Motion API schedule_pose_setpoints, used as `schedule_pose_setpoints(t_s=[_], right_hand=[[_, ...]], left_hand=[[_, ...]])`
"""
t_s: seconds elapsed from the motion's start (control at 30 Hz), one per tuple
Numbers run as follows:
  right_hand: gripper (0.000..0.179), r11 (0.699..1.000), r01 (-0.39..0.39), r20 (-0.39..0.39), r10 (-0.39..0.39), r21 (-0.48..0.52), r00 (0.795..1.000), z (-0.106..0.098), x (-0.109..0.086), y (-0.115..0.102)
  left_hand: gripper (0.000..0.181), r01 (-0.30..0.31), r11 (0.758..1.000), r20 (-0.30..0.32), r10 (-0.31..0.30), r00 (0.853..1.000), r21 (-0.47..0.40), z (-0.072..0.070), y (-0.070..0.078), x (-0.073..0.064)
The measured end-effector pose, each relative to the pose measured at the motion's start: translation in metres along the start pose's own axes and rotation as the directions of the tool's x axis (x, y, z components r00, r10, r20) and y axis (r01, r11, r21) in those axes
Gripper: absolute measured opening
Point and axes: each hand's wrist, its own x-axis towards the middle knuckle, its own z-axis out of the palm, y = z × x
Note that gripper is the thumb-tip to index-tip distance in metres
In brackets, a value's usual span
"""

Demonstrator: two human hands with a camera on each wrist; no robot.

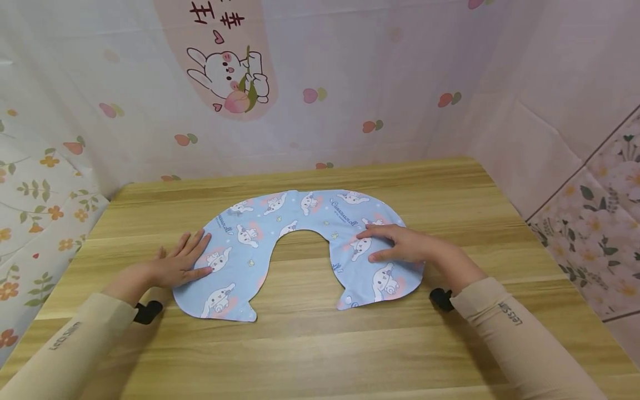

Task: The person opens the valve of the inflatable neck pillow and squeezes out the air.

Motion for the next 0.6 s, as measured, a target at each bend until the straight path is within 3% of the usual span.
schedule_pose_setpoints(t_s=[0.2, 0.37, 0.5, 0.6], right_hand=[[0.056, 0.999, 0.013, -0.012, -0.014, -0.046, 1.000, 0.000, -0.002, -0.002], [0.056, 0.999, 0.020, -0.006, -0.020, -0.040, 1.000, 0.001, -0.001, -0.002], [0.056, 0.999, 0.025, -0.008, -0.025, -0.038, 1.000, 0.001, 0.000, -0.001], [0.056, 0.999, 0.023, -0.011, -0.023, -0.034, 1.000, 0.001, -0.001, 0.000]], left_hand=[[0.089, 0.029, 0.999, -0.038, -0.031, 0.999, -0.046, 0.001, -0.013, -0.003], [0.086, 0.019, 0.998, -0.072, -0.023, 0.997, -0.058, 0.001, -0.021, -0.006], [0.078, -0.029, 0.999, -0.126, 0.025, 0.992, -0.027, 0.000, -0.009, -0.008], [0.072, -0.115, 0.993, -0.161, 0.116, 0.980, 0.018, -0.001, 0.011, -0.008]])
